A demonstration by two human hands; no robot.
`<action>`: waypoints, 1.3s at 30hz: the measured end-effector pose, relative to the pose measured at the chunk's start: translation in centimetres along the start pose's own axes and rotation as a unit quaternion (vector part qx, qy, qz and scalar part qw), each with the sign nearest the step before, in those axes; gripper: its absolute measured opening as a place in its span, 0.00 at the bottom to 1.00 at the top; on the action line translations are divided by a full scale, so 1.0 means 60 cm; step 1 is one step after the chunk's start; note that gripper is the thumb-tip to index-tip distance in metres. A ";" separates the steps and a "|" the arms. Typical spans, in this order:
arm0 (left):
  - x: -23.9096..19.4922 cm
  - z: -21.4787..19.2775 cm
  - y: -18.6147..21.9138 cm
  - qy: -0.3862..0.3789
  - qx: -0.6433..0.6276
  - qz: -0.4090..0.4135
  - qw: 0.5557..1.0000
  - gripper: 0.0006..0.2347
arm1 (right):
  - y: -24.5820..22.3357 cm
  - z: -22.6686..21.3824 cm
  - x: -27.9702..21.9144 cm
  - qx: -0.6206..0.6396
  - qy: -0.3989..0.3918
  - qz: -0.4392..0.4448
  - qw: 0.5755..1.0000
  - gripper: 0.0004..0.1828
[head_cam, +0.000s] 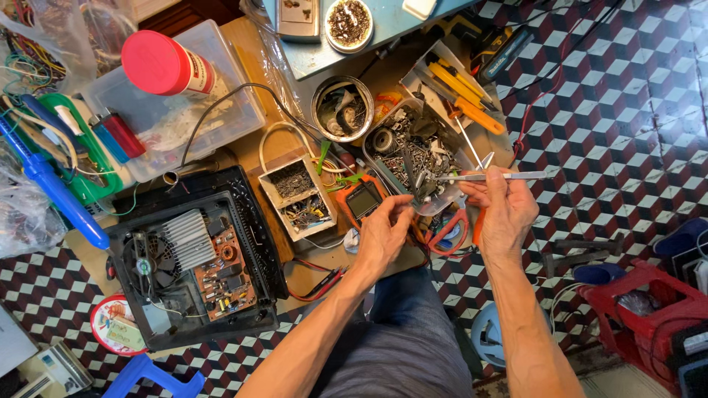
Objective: The person works at a cluttered electronics workbench, using a multimeter to test components and a cordless drill to remove screws from a circuit board. They handle a circuit board, a multimeter, a drill, and various small parts from a container.
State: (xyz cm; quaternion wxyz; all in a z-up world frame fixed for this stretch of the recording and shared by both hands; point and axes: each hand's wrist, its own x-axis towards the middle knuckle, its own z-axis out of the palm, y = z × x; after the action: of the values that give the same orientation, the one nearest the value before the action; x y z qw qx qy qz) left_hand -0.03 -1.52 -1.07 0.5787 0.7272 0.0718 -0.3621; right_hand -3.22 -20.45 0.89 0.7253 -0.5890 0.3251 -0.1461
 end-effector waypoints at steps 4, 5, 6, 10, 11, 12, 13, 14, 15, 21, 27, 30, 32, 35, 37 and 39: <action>0.035 0.021 0.008 -0.023 -0.051 0.021 0.998 0.23 | -0.010 -0.004 -0.003 0.058 0.007 0.034 0.998 0.16; 0.041 0.025 0.008 -0.038 -0.069 0.051 0.996 0.23 | -0.009 -0.005 -0.003 0.069 0.010 0.042 0.997 0.16; 0.047 0.028 0.008 -0.054 -0.087 0.081 0.991 0.23 | -0.008 -0.006 -0.003 0.080 0.014 0.049 0.995 0.16; 0.056 0.039 0.006 -0.121 -0.182 0.057 0.974 0.20 | -0.003 -0.007 -0.004 0.093 0.025 0.062 0.993 0.16; 0.057 0.042 0.005 -0.098 -0.176 0.036 0.979 0.18 | -0.002 -0.006 -0.004 0.086 0.026 0.064 0.994 0.15; 0.057 0.043 0.003 -0.073 -0.169 0.015 0.983 0.16 | 0.000 -0.004 -0.005 0.080 0.025 0.068 0.994 0.15; 0.058 0.042 0.000 -0.049 -0.162 -0.006 0.986 0.15 | 0.003 0.000 -0.005 0.075 0.025 0.072 0.994 0.15; 0.063 0.039 -0.003 -0.044 -0.168 -0.005 0.985 0.14 | 0.004 0.001 -0.005 0.080 0.029 0.068 0.994 0.14; 0.071 0.032 -0.006 -0.039 -0.174 -0.003 0.984 0.14 | 0.006 0.003 -0.004 0.085 0.033 0.064 0.994 0.14; 0.131 -0.038 -0.036 0.024 -0.209 0.001 0.978 0.15 | 0.015 0.015 0.013 -0.016 0.015 0.010 1.000 0.10; 0.132 -0.064 -0.051 0.047 -0.205 0.007 0.978 0.15 | 0.044 0.065 0.016 -0.349 -0.090 -0.031 0.932 0.07; 0.118 -0.058 -0.052 0.042 -0.174 -0.017 0.984 0.15 | 0.043 0.067 0.018 -0.394 -0.102 -0.110 0.907 0.06; 0.111 -0.056 -0.053 0.040 -0.168 -0.023 0.985 0.15 | 0.040 0.060 0.010 -0.406 -0.094 -0.154 0.896 0.06; 0.107 -0.048 -0.047 0.037 -0.171 -0.009 0.985 0.14 | 0.030 0.046 0.004 -0.431 -0.077 -0.189 0.879 0.06; 0.106 -0.052 -0.042 0.044 -0.143 -0.011 0.989 0.14 | 0.025 0.045 0.004 -0.427 -0.055 -0.185 0.883 0.06; 0.106 -0.051 -0.040 0.037 -0.130 -0.007 0.991 0.14 | 0.023 0.043 0.003 -0.414 -0.040 -0.173 0.893 0.06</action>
State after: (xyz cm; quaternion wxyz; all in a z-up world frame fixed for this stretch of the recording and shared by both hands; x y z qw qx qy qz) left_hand 4.70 -0.02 -6.64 0.6625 0.6584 0.1445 -0.3267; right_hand -1.63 -18.23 -0.26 0.3918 -0.8881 0.2195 -0.0979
